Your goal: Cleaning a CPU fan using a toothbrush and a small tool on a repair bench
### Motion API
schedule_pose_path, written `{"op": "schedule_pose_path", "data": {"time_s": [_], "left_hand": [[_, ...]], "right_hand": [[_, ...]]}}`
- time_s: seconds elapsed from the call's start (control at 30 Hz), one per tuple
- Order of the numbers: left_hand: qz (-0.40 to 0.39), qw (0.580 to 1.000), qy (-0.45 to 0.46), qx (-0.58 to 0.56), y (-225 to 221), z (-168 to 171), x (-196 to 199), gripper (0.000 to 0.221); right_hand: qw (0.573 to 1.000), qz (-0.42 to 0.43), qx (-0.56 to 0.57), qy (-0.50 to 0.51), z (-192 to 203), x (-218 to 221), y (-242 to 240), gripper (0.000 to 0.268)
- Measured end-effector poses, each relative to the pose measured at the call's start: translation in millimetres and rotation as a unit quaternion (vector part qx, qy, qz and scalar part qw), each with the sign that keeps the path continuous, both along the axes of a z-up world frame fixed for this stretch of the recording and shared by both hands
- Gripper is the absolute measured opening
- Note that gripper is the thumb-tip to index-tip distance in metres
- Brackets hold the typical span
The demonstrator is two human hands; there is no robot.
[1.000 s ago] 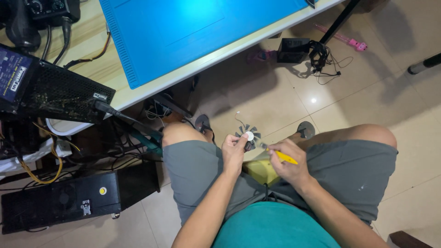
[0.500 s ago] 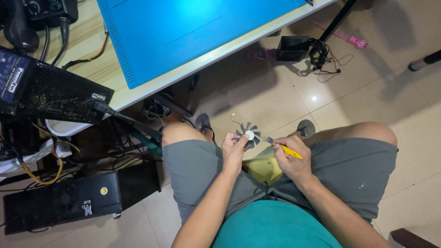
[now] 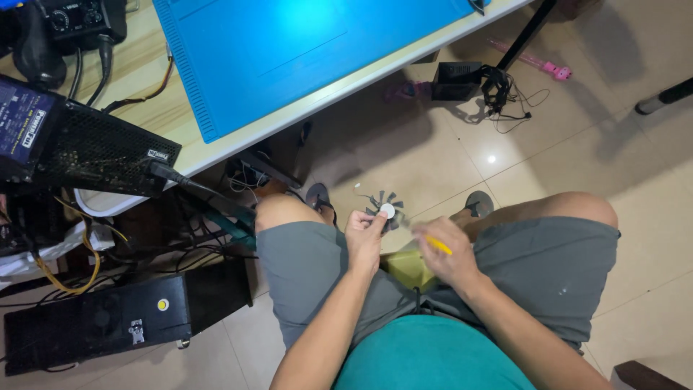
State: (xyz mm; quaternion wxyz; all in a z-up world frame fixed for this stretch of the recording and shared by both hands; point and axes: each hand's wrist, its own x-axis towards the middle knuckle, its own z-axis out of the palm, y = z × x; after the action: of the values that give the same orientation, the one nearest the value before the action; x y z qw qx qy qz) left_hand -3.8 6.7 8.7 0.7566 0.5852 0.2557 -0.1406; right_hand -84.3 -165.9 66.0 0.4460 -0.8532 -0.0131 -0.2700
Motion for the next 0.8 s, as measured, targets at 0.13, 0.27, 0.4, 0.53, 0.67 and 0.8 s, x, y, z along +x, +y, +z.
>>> {"op": "schedule_pose_path", "data": {"time_s": [0.13, 0.27, 0.4, 0.53, 0.67, 0.8], "left_hand": [[-0.016, 0.999, -0.030, -0.004, -0.4, -13.6, 3.3, 0.031], [-0.025, 0.997, -0.051, -0.043, 0.4, 7.4, 5.2, 0.037], [-0.051, 0.992, -0.090, -0.079, 6.5, 53.8, -2.1, 0.046], [-0.060, 0.989, -0.111, -0.074, 15.3, 24.1, -2.0, 0.033], [-0.053, 0.990, -0.112, -0.066, 23.1, 20.1, -4.2, 0.027], [-0.052, 0.993, -0.088, -0.063, 28.2, 13.3, -4.6, 0.026]], "right_hand": [[0.998, -0.054, 0.020, -0.010, 41.1, 9.3, -25.4, 0.017], [0.997, -0.067, 0.036, 0.020, 60.6, 0.9, -21.6, 0.020], [0.995, -0.077, 0.058, 0.031, 67.7, -5.3, -26.7, 0.024], [0.993, -0.097, 0.057, 0.025, 58.6, -12.0, -31.5, 0.024], [0.996, -0.091, 0.006, 0.011, 48.2, -8.5, -27.3, 0.025], [0.989, -0.016, -0.109, 0.103, 13.1, 0.9, -19.2, 0.046]]}}
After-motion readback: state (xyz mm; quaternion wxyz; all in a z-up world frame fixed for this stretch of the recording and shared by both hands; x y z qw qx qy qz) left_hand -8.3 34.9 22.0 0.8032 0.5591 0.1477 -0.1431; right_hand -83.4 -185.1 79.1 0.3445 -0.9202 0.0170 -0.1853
